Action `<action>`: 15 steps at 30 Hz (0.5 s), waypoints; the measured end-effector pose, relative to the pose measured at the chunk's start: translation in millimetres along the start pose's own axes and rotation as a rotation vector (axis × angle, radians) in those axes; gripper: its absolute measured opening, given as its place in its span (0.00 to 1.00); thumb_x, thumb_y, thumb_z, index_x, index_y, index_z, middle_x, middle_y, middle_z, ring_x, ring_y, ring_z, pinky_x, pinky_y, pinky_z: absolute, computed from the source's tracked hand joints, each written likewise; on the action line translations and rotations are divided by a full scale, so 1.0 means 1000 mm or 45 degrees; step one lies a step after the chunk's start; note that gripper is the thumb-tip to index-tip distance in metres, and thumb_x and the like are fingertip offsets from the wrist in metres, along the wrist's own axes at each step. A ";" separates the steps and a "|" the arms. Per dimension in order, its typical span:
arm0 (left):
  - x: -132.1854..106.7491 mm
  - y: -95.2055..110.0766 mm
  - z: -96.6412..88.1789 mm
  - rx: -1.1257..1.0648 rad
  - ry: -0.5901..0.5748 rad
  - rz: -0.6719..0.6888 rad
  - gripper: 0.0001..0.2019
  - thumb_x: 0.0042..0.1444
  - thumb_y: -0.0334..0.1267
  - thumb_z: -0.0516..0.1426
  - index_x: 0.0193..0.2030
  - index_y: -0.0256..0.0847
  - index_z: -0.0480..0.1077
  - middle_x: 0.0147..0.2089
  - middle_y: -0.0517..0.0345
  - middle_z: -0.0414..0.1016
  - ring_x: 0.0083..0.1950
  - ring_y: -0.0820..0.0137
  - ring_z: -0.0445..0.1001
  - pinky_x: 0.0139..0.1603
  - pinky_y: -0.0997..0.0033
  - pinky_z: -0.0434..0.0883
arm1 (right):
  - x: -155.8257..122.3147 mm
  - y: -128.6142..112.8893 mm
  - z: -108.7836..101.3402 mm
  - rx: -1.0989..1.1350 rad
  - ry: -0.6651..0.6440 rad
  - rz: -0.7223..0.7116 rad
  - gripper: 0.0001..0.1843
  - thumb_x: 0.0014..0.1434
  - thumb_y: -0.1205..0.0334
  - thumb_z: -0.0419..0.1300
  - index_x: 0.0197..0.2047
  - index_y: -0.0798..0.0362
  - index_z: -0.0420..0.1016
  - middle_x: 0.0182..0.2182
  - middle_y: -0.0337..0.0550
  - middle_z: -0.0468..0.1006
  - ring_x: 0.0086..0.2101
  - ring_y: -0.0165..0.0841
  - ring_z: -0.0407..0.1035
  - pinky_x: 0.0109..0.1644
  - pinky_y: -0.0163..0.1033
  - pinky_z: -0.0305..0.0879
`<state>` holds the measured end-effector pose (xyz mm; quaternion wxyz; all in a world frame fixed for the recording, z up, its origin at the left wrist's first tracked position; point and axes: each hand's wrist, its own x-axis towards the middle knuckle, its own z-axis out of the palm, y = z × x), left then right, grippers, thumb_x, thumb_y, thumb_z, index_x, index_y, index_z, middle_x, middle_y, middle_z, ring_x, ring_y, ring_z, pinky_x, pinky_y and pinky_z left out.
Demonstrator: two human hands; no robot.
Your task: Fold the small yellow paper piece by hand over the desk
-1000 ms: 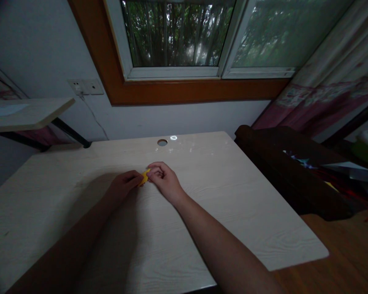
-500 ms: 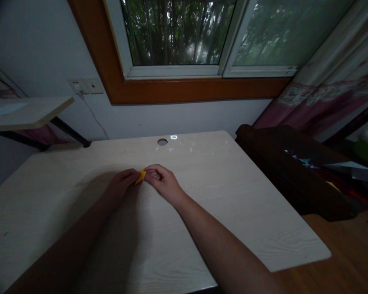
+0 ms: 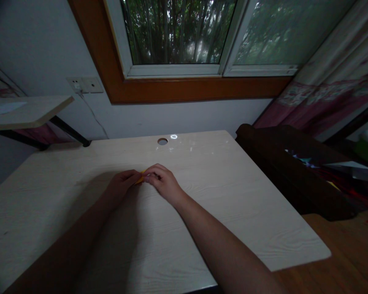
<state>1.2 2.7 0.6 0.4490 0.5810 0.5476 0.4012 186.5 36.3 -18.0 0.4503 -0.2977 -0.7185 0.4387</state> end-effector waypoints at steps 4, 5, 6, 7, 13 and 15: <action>0.001 -0.002 -0.001 0.031 -0.024 0.024 0.16 0.56 0.50 0.57 0.34 0.39 0.77 0.32 0.57 0.77 0.37 0.67 0.73 0.41 0.70 0.67 | 0.001 -0.003 -0.002 -0.006 -0.020 -0.042 0.03 0.59 0.61 0.63 0.37 0.49 0.78 0.37 0.42 0.75 0.40 0.34 0.70 0.47 0.40 0.66; 0.001 -0.002 -0.001 0.036 -0.033 0.027 0.16 0.57 0.50 0.57 0.34 0.39 0.77 0.32 0.57 0.77 0.37 0.67 0.73 0.42 0.70 0.68 | 0.001 -0.004 -0.002 -0.020 -0.024 -0.046 0.03 0.60 0.61 0.62 0.37 0.49 0.77 0.37 0.42 0.75 0.40 0.33 0.70 0.47 0.40 0.66; 0.001 -0.002 -0.001 0.028 -0.043 0.028 0.16 0.56 0.50 0.57 0.34 0.39 0.77 0.33 0.57 0.78 0.37 0.66 0.74 0.42 0.70 0.68 | 0.000 -0.005 -0.003 -0.039 -0.025 -0.040 0.03 0.61 0.61 0.61 0.37 0.49 0.77 0.37 0.42 0.75 0.40 0.33 0.70 0.46 0.40 0.66; 0.001 -0.002 0.000 0.010 -0.054 0.028 0.16 0.56 0.50 0.57 0.35 0.39 0.77 0.33 0.56 0.78 0.38 0.66 0.74 0.43 0.69 0.68 | 0.000 -0.007 -0.003 -0.051 -0.015 -0.032 0.04 0.61 0.61 0.61 0.37 0.49 0.77 0.36 0.42 0.75 0.39 0.33 0.70 0.45 0.39 0.66; 0.000 0.001 0.001 -0.074 -0.038 -0.024 0.13 0.53 0.48 0.60 0.32 0.39 0.77 0.32 0.56 0.78 0.37 0.67 0.74 0.42 0.69 0.70 | -0.001 -0.012 -0.004 -0.073 0.032 -0.055 0.05 0.62 0.63 0.58 0.37 0.49 0.77 0.36 0.42 0.74 0.38 0.33 0.70 0.44 0.40 0.67; -0.001 0.001 0.001 -0.071 -0.029 -0.035 0.13 0.53 0.48 0.60 0.31 0.39 0.77 0.31 0.56 0.78 0.36 0.67 0.74 0.42 0.69 0.70 | 0.000 -0.012 -0.004 -0.083 0.030 -0.080 0.04 0.61 0.63 0.60 0.37 0.48 0.77 0.37 0.43 0.75 0.40 0.34 0.70 0.46 0.41 0.67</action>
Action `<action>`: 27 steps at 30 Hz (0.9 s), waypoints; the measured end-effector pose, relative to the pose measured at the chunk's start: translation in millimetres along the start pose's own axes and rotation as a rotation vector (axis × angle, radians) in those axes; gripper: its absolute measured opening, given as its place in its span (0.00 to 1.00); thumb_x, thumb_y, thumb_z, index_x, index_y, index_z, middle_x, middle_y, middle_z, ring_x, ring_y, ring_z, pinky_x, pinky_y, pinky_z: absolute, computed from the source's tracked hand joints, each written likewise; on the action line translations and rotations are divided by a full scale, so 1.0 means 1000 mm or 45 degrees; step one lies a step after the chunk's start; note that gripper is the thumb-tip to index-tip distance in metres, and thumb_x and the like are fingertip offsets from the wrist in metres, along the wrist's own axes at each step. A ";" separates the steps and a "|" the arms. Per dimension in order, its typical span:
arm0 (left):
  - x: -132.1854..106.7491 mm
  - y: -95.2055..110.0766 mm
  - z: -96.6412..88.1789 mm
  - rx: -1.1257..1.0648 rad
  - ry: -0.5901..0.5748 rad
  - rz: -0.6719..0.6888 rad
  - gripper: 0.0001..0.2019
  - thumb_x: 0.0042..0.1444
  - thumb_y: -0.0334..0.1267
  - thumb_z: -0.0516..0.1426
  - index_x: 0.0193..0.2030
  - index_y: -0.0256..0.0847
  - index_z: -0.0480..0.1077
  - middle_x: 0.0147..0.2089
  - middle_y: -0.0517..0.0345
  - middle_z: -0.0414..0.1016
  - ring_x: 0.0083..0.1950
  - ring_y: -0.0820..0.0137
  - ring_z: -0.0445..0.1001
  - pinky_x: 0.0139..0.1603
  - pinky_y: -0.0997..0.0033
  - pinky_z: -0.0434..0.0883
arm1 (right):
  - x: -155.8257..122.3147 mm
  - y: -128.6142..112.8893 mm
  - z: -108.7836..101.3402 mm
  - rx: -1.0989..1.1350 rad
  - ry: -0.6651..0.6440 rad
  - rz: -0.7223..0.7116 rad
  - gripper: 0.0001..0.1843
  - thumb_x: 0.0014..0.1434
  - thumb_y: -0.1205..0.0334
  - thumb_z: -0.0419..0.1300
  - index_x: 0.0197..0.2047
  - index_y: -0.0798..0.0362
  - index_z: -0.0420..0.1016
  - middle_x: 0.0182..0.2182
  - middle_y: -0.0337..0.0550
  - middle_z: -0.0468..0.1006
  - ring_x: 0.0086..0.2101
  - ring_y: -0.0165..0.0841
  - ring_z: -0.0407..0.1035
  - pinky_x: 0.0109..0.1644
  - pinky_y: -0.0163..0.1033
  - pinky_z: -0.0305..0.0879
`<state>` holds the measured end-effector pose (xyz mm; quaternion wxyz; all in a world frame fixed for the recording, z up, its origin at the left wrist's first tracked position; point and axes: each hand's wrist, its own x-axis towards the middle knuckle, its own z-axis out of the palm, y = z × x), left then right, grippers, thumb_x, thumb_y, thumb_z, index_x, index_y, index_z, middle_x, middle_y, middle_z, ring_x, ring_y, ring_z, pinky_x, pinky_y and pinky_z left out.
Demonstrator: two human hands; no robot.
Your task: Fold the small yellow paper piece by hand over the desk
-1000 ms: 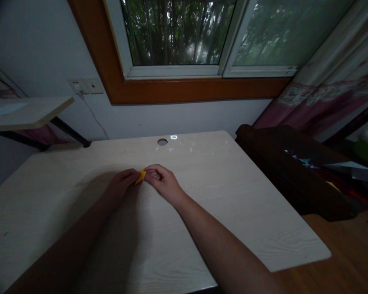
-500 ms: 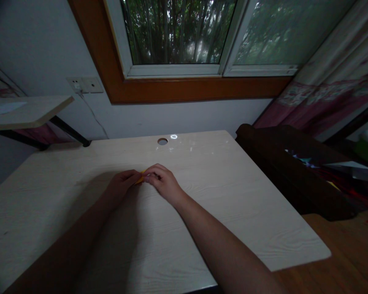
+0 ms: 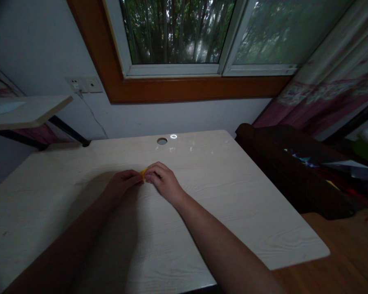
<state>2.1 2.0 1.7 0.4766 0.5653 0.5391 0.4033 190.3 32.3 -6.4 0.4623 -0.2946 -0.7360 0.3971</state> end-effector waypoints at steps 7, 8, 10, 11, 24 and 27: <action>0.001 -0.006 -0.001 -0.047 -0.012 0.003 0.14 0.54 0.49 0.61 0.32 0.39 0.76 0.31 0.57 0.78 0.36 0.68 0.74 0.42 0.70 0.70 | 0.000 0.004 0.000 0.010 -0.022 -0.025 0.03 0.59 0.64 0.63 0.36 0.47 0.79 0.39 0.43 0.76 0.42 0.35 0.71 0.48 0.42 0.67; 0.001 -0.006 -0.001 -0.054 -0.011 0.004 0.14 0.54 0.49 0.61 0.32 0.39 0.76 0.31 0.57 0.78 0.36 0.68 0.74 0.42 0.70 0.70 | 0.000 0.004 0.000 0.012 -0.019 -0.012 0.03 0.59 0.64 0.63 0.37 0.47 0.79 0.38 0.42 0.76 0.41 0.35 0.71 0.48 0.42 0.67; 0.001 -0.006 -0.001 -0.058 -0.013 0.002 0.14 0.54 0.49 0.61 0.32 0.39 0.76 0.31 0.58 0.77 0.36 0.68 0.74 0.42 0.70 0.70 | 0.000 0.004 0.001 0.022 -0.012 0.013 0.04 0.59 0.64 0.62 0.37 0.47 0.79 0.37 0.42 0.76 0.40 0.34 0.71 0.47 0.41 0.67; 0.001 -0.005 0.000 -0.057 -0.015 0.001 0.14 0.54 0.49 0.61 0.31 0.39 0.76 0.31 0.58 0.77 0.36 0.69 0.74 0.42 0.70 0.70 | -0.001 0.004 0.001 0.028 -0.008 0.025 0.04 0.59 0.64 0.62 0.37 0.48 0.79 0.37 0.42 0.76 0.39 0.34 0.71 0.46 0.41 0.67; 0.001 -0.016 0.011 -0.203 0.160 0.355 0.12 0.53 0.43 0.64 0.40 0.41 0.69 0.35 0.59 0.77 0.35 0.69 0.77 0.39 0.68 0.75 | 0.000 0.001 0.001 -0.014 0.141 -0.013 0.05 0.60 0.66 0.61 0.36 0.50 0.78 0.34 0.41 0.77 0.36 0.31 0.72 0.42 0.37 0.67; -0.003 -0.013 0.011 0.116 0.178 0.459 0.08 0.55 0.40 0.62 0.38 0.41 0.72 0.35 0.58 0.77 0.36 0.70 0.77 0.40 0.69 0.74 | 0.000 0.002 0.001 -0.003 0.170 -0.020 0.05 0.60 0.67 0.61 0.36 0.49 0.78 0.34 0.40 0.77 0.37 0.31 0.72 0.43 0.38 0.67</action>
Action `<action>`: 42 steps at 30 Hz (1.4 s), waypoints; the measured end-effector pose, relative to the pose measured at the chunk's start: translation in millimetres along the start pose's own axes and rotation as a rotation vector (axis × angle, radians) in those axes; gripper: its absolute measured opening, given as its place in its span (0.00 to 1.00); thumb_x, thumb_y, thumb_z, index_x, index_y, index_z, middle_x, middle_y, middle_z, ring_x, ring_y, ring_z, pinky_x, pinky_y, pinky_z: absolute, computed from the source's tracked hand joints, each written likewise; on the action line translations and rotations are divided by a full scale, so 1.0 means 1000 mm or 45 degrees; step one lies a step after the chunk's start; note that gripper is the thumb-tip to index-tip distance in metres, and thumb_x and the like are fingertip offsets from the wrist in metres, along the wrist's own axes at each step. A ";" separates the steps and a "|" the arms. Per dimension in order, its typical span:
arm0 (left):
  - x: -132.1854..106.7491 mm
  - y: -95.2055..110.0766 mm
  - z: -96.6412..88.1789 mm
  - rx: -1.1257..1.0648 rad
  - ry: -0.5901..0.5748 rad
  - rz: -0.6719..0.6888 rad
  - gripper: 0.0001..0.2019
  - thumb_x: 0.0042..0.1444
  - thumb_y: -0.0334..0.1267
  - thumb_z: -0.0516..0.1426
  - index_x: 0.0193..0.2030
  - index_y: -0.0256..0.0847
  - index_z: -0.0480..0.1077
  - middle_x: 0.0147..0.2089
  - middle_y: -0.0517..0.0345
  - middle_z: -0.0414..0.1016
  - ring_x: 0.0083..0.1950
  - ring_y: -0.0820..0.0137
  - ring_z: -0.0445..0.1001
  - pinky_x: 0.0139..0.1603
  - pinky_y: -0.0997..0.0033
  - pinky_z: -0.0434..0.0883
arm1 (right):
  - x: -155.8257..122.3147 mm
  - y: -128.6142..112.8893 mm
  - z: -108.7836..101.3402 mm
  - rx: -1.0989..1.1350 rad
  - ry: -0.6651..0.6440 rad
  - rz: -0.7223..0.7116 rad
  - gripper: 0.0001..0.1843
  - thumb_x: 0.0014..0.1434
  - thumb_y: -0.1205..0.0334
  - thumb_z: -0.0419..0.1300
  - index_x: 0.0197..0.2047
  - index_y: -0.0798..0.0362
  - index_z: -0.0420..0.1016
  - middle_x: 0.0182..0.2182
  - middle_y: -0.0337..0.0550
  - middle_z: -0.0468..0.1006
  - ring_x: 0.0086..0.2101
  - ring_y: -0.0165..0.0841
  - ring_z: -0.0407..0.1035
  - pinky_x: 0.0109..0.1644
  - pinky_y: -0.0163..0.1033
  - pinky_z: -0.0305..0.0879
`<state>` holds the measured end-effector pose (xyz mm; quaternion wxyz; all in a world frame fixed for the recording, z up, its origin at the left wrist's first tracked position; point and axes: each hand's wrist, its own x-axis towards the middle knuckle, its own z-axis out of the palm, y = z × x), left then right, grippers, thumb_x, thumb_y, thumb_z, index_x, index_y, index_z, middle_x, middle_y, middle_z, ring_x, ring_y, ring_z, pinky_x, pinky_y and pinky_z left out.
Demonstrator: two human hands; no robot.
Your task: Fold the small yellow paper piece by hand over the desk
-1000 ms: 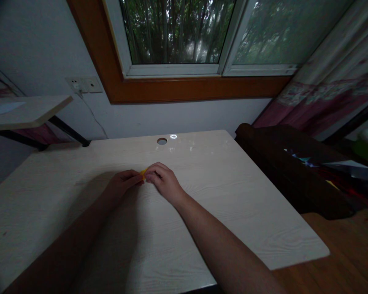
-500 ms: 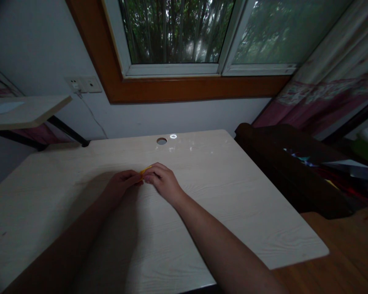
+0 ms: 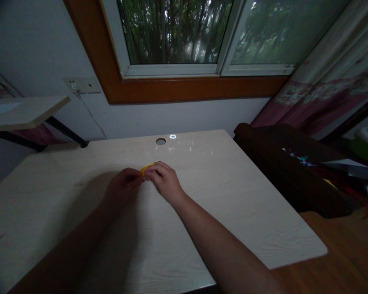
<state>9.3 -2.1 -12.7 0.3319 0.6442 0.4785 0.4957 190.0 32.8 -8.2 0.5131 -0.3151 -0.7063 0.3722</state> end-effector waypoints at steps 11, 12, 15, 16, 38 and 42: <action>0.001 0.015 -0.003 0.433 0.172 0.587 0.03 0.56 0.30 0.60 0.36 0.41 0.74 0.37 0.56 0.79 0.38 0.71 0.78 0.41 0.72 0.74 | -0.003 -0.010 0.006 0.109 0.026 0.007 0.06 0.61 0.68 0.59 0.35 0.50 0.77 0.33 0.40 0.75 0.34 0.30 0.72 0.40 0.37 0.69; 0.001 0.016 -0.002 0.445 0.182 0.620 0.04 0.55 0.30 0.60 0.36 0.41 0.74 0.37 0.56 0.79 0.39 0.71 0.78 0.41 0.72 0.74 | -0.003 -0.011 0.006 0.098 0.028 -0.002 0.06 0.61 0.68 0.58 0.35 0.50 0.76 0.32 0.40 0.75 0.34 0.30 0.72 0.40 0.37 0.69; 0.001 0.017 -0.001 0.472 0.202 0.652 0.05 0.54 0.28 0.61 0.36 0.41 0.74 0.37 0.56 0.79 0.39 0.72 0.78 0.41 0.73 0.74 | -0.004 -0.013 0.006 0.064 0.020 -0.018 0.07 0.63 0.68 0.57 0.36 0.50 0.75 0.32 0.39 0.75 0.34 0.30 0.72 0.42 0.37 0.68; 0.001 0.017 -0.001 0.475 0.204 0.646 0.05 0.54 0.28 0.61 0.36 0.41 0.73 0.37 0.56 0.79 0.39 0.72 0.78 0.41 0.72 0.74 | -0.004 -0.013 0.006 0.052 0.019 -0.023 0.07 0.63 0.68 0.57 0.36 0.50 0.75 0.31 0.39 0.75 0.35 0.30 0.72 0.42 0.37 0.67; 0.000 0.002 0.002 -0.116 0.216 -0.160 0.11 0.48 0.43 0.66 0.33 0.40 0.72 0.32 0.58 0.77 0.34 0.70 0.75 0.37 0.71 0.73 | 0.000 -0.008 0.003 -0.024 -0.016 -0.097 0.06 0.62 0.66 0.59 0.39 0.48 0.77 0.37 0.41 0.76 0.40 0.32 0.71 0.45 0.39 0.67; 0.000 0.005 0.002 -0.117 0.189 -0.149 0.11 0.48 0.43 0.66 0.32 0.40 0.72 0.31 0.59 0.76 0.33 0.71 0.74 0.35 0.72 0.72 | 0.001 -0.007 0.002 -0.061 -0.053 -0.088 0.05 0.61 0.65 0.61 0.39 0.47 0.78 0.36 0.40 0.77 0.39 0.32 0.71 0.44 0.39 0.67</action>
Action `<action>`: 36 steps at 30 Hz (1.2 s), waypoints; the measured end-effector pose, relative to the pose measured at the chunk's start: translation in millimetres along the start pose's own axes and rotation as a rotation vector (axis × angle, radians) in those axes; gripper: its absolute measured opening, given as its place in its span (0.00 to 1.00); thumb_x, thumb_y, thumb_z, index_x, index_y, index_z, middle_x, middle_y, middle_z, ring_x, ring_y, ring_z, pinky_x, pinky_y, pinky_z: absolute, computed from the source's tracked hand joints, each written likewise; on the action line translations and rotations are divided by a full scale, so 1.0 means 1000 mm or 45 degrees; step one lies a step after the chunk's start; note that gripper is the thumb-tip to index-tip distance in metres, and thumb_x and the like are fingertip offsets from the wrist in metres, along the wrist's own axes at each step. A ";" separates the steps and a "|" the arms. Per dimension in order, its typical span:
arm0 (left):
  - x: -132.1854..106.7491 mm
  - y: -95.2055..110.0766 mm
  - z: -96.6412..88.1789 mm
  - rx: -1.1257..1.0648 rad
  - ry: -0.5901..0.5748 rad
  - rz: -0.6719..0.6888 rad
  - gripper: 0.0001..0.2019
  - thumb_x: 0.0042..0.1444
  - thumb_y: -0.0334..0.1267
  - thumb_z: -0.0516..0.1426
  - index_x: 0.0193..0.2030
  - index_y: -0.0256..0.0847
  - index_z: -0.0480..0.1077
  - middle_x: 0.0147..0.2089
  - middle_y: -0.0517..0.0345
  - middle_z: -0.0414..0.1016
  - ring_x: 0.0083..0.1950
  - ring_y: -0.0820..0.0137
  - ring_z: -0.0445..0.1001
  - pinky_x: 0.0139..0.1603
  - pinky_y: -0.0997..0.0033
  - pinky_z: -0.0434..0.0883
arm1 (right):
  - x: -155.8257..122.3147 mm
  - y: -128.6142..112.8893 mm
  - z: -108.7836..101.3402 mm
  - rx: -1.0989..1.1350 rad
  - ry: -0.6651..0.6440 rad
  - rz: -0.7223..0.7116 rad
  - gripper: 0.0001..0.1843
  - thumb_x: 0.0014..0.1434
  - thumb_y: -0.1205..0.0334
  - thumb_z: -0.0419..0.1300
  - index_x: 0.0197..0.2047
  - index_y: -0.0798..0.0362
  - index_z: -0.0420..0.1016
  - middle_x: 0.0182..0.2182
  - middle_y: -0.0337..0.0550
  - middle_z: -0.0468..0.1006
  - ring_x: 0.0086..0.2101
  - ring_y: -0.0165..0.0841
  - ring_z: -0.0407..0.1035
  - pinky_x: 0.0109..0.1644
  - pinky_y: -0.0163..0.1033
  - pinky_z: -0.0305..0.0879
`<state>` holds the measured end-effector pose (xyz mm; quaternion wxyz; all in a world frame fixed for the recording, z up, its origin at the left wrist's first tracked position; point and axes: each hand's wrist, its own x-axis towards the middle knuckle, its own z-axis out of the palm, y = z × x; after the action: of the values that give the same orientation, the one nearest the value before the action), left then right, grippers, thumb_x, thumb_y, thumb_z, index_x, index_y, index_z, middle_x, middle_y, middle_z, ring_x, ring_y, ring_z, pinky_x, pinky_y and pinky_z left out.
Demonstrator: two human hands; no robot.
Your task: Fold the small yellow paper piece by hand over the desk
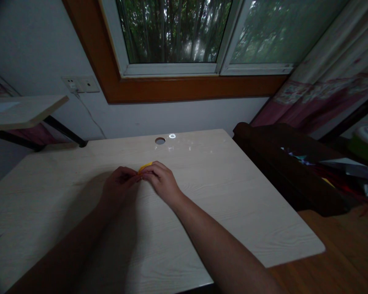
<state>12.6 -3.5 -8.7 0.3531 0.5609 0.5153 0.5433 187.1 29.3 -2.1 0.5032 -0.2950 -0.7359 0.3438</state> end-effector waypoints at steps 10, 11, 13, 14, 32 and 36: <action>0.001 0.002 0.000 -0.223 -0.090 -0.073 0.13 0.51 0.42 0.65 0.36 0.39 0.68 0.30 0.60 0.75 0.30 0.71 0.77 0.34 0.71 0.74 | -0.001 -0.002 -0.003 -0.049 -0.134 -0.017 0.07 0.63 0.68 0.58 0.37 0.49 0.76 0.35 0.41 0.76 0.39 0.32 0.71 0.44 0.39 0.66; 0.001 0.001 0.000 -0.212 -0.084 -0.063 0.13 0.50 0.42 0.65 0.37 0.39 0.68 0.30 0.60 0.75 0.30 0.72 0.77 0.33 0.71 0.74 | 0.000 -0.003 -0.003 -0.052 -0.134 -0.023 0.06 0.63 0.68 0.58 0.37 0.49 0.76 0.36 0.41 0.76 0.39 0.32 0.70 0.44 0.39 0.66; 0.001 0.000 -0.001 -0.171 -0.075 -0.035 0.13 0.50 0.41 0.66 0.36 0.39 0.68 0.31 0.60 0.75 0.31 0.72 0.77 0.33 0.72 0.74 | 0.000 -0.003 -0.002 -0.054 -0.112 -0.037 0.06 0.63 0.67 0.59 0.37 0.49 0.76 0.36 0.42 0.76 0.39 0.33 0.70 0.44 0.39 0.66; 0.001 0.000 -0.001 -0.153 -0.071 -0.019 0.13 0.50 0.41 0.66 0.36 0.39 0.68 0.31 0.61 0.75 0.31 0.73 0.76 0.34 0.73 0.74 | 0.000 -0.003 -0.002 -0.055 -0.106 -0.043 0.05 0.63 0.67 0.59 0.37 0.49 0.76 0.36 0.42 0.76 0.39 0.33 0.70 0.45 0.39 0.66; 0.000 -0.011 -0.002 0.103 -0.052 0.118 0.11 0.52 0.41 0.63 0.39 0.41 0.69 0.34 0.59 0.75 0.34 0.71 0.76 0.37 0.70 0.74 | 0.001 0.005 -0.002 -0.059 -0.156 0.027 0.06 0.63 0.67 0.57 0.38 0.49 0.75 0.37 0.41 0.75 0.41 0.33 0.70 0.47 0.40 0.65; -0.001 -0.009 -0.001 0.205 -0.047 0.150 0.11 0.53 0.40 0.62 0.41 0.42 0.69 0.34 0.59 0.75 0.34 0.70 0.76 0.37 0.70 0.74 | 0.000 0.008 0.000 -0.010 -0.151 0.103 0.06 0.63 0.68 0.56 0.38 0.50 0.74 0.36 0.40 0.75 0.39 0.31 0.70 0.46 0.38 0.65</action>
<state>10.4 -3.0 -17.7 0.2838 0.6268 0.5168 0.5094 187.6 33.7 -9.0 0.4432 -0.3056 -0.7533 0.3779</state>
